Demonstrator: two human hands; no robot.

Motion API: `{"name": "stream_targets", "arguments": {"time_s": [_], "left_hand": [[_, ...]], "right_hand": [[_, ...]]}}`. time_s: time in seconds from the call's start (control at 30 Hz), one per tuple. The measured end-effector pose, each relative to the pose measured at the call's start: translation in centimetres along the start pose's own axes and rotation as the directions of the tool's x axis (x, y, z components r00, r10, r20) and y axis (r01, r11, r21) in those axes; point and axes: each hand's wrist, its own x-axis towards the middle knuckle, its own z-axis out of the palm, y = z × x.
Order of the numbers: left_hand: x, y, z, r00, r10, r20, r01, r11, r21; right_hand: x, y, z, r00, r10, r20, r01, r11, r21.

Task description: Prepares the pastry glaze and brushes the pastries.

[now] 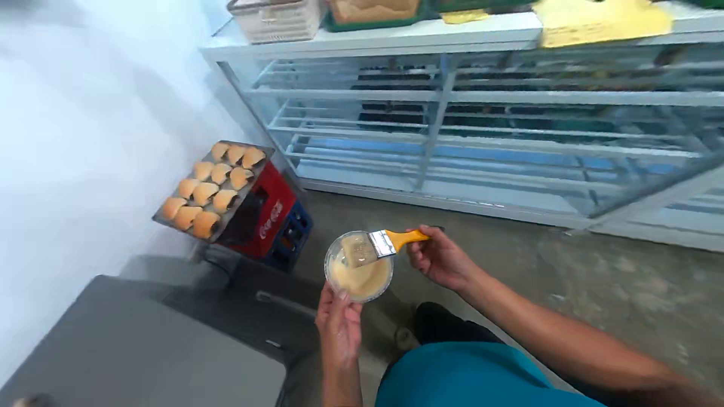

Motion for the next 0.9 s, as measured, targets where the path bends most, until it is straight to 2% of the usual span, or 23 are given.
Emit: {"name": "stream_targets", "arguments": {"time_s": [0.17,0.27,0.33,0.43,0.5,0.57,0.63,0.7,0.77,0.83,0.9], "left_hand": [[11.8,2.1,1.0,0.98,0.114,-0.165,-0.123,0.991,-0.05],[18.6,3.1,0.3,0.943,0.188,-0.275,-0.211,0.976,-0.056],[23.0,4.5,0.4,0.903,0.253,-0.347,-0.284,0.958,-0.043],[27.0,6.9,0.0,0.834,0.352,-0.425,-0.387,0.922,0.007],[28.2,8.0,-0.6,0.784,0.395,-0.48,-0.433,0.901,0.034],[28.9,8.8,-1.3,0.735,0.407,-0.543,-0.455,0.889,0.051],[29.7,9.4,-1.9,0.686,0.398,-0.609,-0.457,0.887,0.064],[30.3,9.7,-3.0,0.664,0.385,-0.641,-0.451,0.89,0.067],[30.9,10.3,-4.4,0.644,0.375,-0.666,-0.455,0.888,0.06],[31.6,11.3,-6.1,0.629,0.371,-0.683,-0.473,0.88,0.042],[32.5,12.6,-7.7,0.624,0.367,-0.69,-0.48,0.877,0.032]], "right_hand": [[14.4,-1.4,2.6,0.989,0.116,0.093,-0.114,0.993,-0.019],[23.5,-2.2,4.4,0.971,0.185,0.149,-0.179,0.982,-0.053],[29.8,-3.8,7.1,0.966,0.207,0.158,-0.192,0.976,-0.105],[38.7,-5.9,11.8,0.972,0.151,0.178,-0.107,0.966,-0.236],[44.7,-6.3,14.8,0.967,0.035,0.25,0.064,0.924,-0.377],[50.7,-5.4,17.8,0.926,-0.08,0.369,0.283,0.793,-0.539],[56.4,-3.6,20.3,0.84,-0.134,0.526,0.505,0.551,-0.665],[61.3,-1.3,21.2,0.732,-0.083,0.677,0.675,0.224,-0.703],[63.6,0.7,20.7,0.658,0.047,0.751,0.752,0.0,-0.659],[62.3,1.2,20.3,0.612,0.139,0.778,0.79,-0.078,-0.608],[60.1,0.2,20.6,0.621,0.19,0.761,0.78,-0.056,-0.623]]}}
